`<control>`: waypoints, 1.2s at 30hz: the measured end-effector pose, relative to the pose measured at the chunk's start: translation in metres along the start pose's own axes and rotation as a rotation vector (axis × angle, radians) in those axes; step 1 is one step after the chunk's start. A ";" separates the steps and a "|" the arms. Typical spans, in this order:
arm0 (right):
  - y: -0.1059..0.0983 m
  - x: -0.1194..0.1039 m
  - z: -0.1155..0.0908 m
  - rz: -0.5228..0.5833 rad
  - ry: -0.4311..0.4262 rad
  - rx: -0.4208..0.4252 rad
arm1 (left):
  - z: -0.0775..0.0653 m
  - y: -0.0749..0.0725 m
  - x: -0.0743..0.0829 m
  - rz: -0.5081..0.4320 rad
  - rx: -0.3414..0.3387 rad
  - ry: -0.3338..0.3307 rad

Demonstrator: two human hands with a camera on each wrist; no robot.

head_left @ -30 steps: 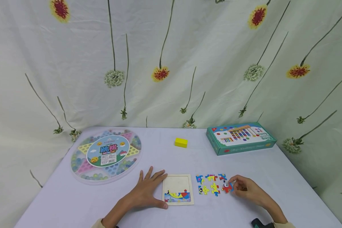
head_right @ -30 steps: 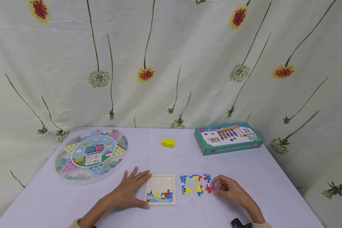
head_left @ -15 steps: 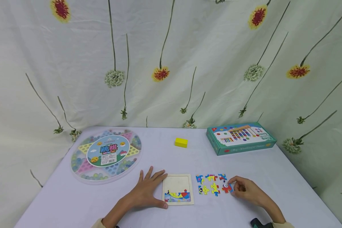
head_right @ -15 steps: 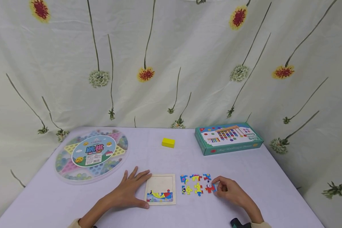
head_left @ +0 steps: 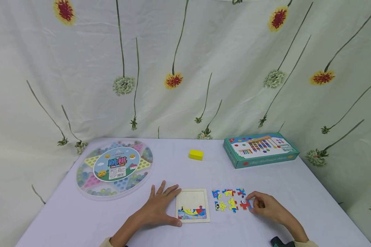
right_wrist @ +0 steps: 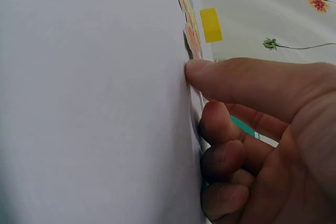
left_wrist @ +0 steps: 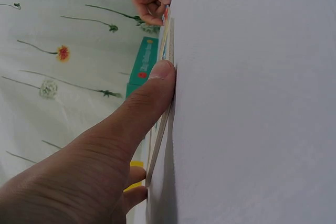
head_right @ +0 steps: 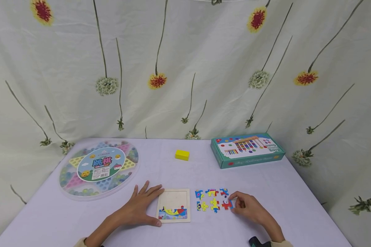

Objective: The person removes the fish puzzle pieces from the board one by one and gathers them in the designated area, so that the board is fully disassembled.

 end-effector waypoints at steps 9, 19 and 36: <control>0.000 0.000 0.000 -0.013 -0.024 -0.004 | 0.000 -0.002 0.001 0.007 0.006 0.000; -0.005 -0.004 0.004 -0.040 -0.012 0.045 | -0.001 -0.001 0.000 0.003 0.004 0.000; 0.043 -0.084 0.039 -0.058 -0.218 0.063 | -0.001 0.000 0.000 0.021 0.007 0.011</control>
Point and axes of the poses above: each hand's wrist, its own z-axis towards the middle knuckle, its own y-axis out of the palm, x = y × z, the point moved 9 cm from there along z, towards the middle knuckle, and after that the axes turned 8 degrees about x, right-handed, at the moved point
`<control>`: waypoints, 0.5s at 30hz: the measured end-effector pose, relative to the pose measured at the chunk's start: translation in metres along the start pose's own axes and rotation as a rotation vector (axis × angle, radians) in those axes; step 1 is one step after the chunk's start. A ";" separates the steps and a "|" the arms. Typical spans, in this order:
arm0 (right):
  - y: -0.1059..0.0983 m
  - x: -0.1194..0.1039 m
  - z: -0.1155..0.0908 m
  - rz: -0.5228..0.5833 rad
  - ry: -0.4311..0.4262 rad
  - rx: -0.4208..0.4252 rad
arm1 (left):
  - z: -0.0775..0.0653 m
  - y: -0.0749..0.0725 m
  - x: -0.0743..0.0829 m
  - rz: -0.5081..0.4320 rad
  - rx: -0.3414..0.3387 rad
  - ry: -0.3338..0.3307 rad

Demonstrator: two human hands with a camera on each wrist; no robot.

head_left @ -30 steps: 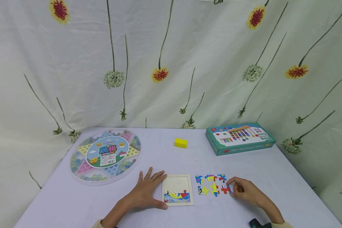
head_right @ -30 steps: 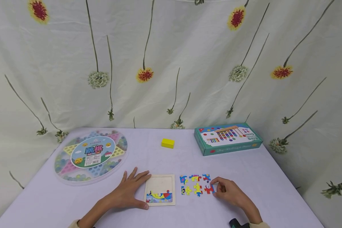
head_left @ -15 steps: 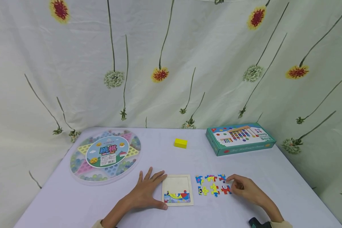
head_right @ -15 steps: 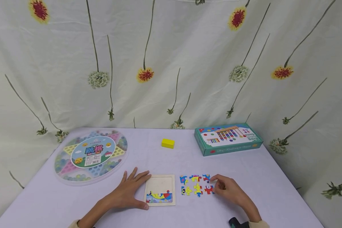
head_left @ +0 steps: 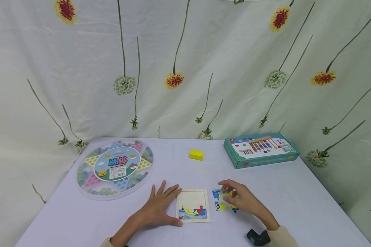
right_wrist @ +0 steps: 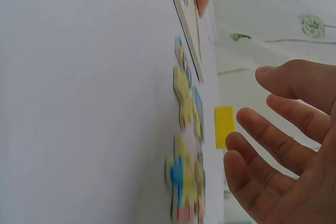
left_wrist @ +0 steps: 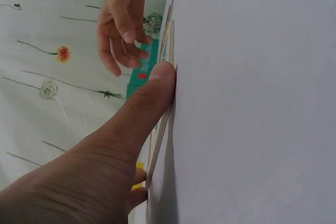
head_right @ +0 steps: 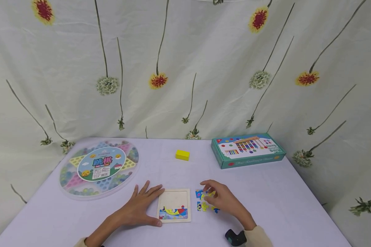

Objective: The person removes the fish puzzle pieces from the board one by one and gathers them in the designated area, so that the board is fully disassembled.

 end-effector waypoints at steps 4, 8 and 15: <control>0.028 -0.021 0.007 0.041 -0.054 -0.092 | 0.000 0.001 0.000 0.016 0.001 -0.002; 0.052 -0.042 0.011 0.079 -0.098 -0.188 | 0.001 0.001 -0.001 0.030 -0.002 -0.005; 0.082 -0.065 0.017 0.100 -0.151 -0.305 | 0.000 0.001 0.000 0.027 -0.003 0.013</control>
Point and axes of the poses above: each hand's wrist, its own z-axis towards the middle knuckle, its own y-axis out of the palm, x = y × z, the point moved 9 cm from there along z, towards the middle knuckle, and after that the axes turned 8 degrees about x, right-handed, at the moved point
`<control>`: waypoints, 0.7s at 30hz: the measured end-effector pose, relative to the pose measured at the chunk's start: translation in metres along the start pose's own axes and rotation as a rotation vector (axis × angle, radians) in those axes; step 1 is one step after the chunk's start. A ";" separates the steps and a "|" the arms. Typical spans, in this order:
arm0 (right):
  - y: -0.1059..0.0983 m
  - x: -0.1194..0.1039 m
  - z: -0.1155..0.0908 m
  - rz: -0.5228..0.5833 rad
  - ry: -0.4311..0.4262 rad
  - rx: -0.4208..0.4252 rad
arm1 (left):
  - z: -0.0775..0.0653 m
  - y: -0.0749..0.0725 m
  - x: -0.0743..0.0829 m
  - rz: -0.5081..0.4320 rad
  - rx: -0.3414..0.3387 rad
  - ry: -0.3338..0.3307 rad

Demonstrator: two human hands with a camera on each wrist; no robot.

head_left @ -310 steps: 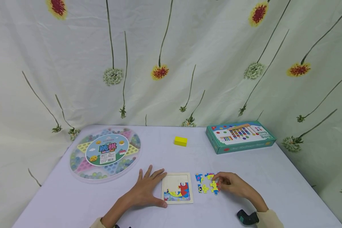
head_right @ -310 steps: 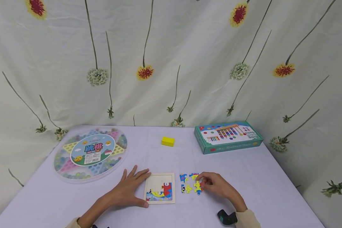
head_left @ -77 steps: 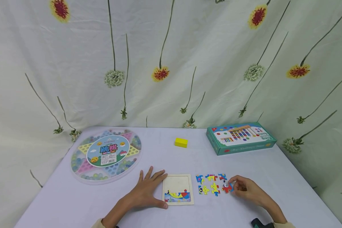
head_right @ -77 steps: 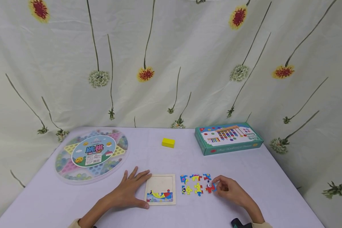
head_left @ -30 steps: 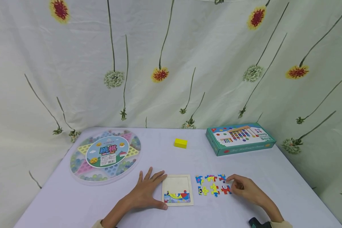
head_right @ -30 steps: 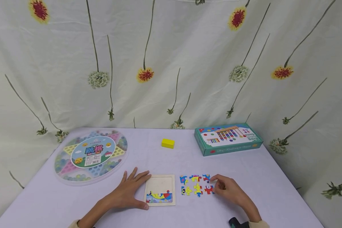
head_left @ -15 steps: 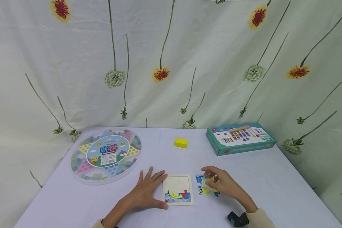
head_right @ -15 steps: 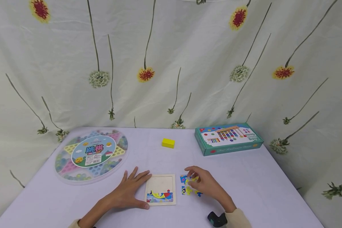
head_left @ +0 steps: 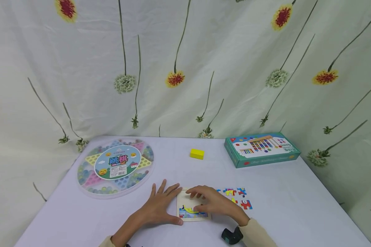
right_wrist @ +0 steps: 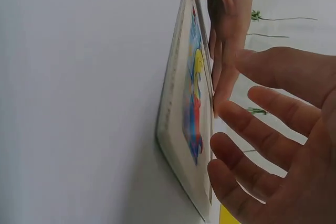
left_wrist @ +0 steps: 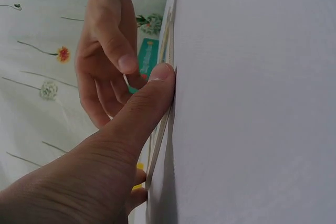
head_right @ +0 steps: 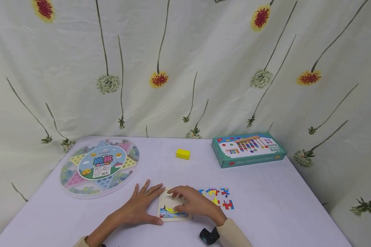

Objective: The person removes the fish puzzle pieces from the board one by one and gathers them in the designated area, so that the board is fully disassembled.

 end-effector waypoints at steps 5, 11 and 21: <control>0.013 -0.001 0.004 -0.043 -0.017 -0.050 | 0.000 0.000 0.001 -0.018 -0.003 0.008; 0.020 0.001 0.004 -0.072 -0.020 -0.051 | 0.000 -0.001 0.002 -0.027 -0.005 0.011; 0.023 0.001 0.005 -0.096 -0.036 -0.041 | 0.000 -0.001 0.002 -0.027 -0.004 0.006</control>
Point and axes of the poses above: each hand's wrist, its own z-axis towards the middle knuckle, its own y-axis out of the palm, x = y × z, the point moved 9 cm from there along z, towards the middle knuckle, and after that the axes turned 8 degrees about x, right-handed, at the moved point
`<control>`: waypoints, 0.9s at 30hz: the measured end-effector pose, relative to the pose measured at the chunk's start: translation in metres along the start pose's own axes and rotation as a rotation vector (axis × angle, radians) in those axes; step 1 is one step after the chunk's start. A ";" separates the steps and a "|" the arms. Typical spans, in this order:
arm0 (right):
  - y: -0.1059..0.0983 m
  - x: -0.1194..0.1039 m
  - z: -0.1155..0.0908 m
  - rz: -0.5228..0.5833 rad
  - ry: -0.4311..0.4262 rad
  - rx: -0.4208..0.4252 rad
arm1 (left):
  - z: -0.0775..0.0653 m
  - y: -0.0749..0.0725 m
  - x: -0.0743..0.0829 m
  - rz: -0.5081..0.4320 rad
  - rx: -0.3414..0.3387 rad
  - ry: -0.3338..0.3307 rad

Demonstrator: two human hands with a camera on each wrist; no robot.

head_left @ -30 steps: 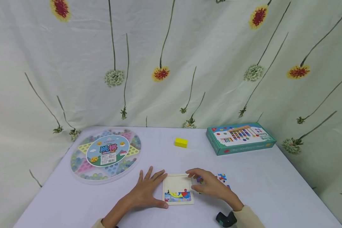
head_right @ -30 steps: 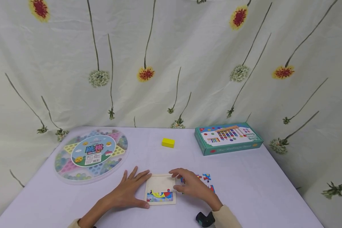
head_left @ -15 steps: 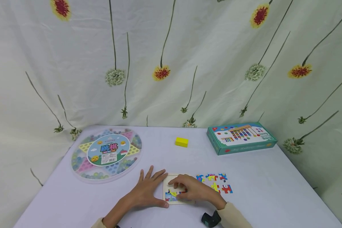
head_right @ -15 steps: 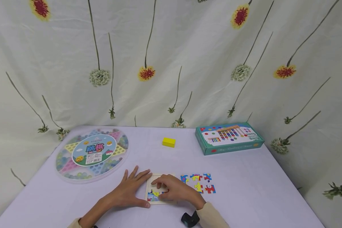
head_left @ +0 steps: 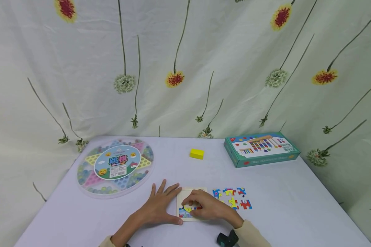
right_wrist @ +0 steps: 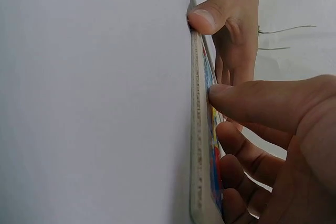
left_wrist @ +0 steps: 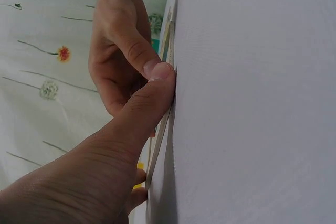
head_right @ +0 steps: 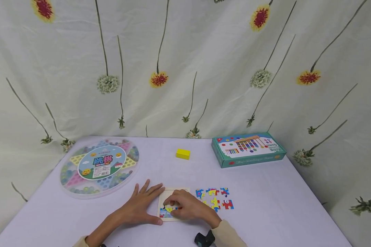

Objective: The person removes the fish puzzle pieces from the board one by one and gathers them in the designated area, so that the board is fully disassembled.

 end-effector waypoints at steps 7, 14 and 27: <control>0.000 0.000 -0.001 0.008 0.001 0.008 | 0.000 0.001 0.000 -0.006 0.000 0.003; 0.000 -0.001 -0.002 0.021 0.007 0.015 | 0.000 0.002 -0.002 0.000 -0.005 -0.004; 0.000 -0.001 0.000 0.025 -0.005 0.032 | 0.000 0.001 -0.001 -0.003 0.004 0.005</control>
Point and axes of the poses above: each hand's wrist, its own z-axis towards the middle knuckle, its own y-axis out of the palm, x = y × z, the point moved 9 cm from there along z, towards the middle knuckle, and after that the axes turned 8 degrees about x, right-handed, at the moved point
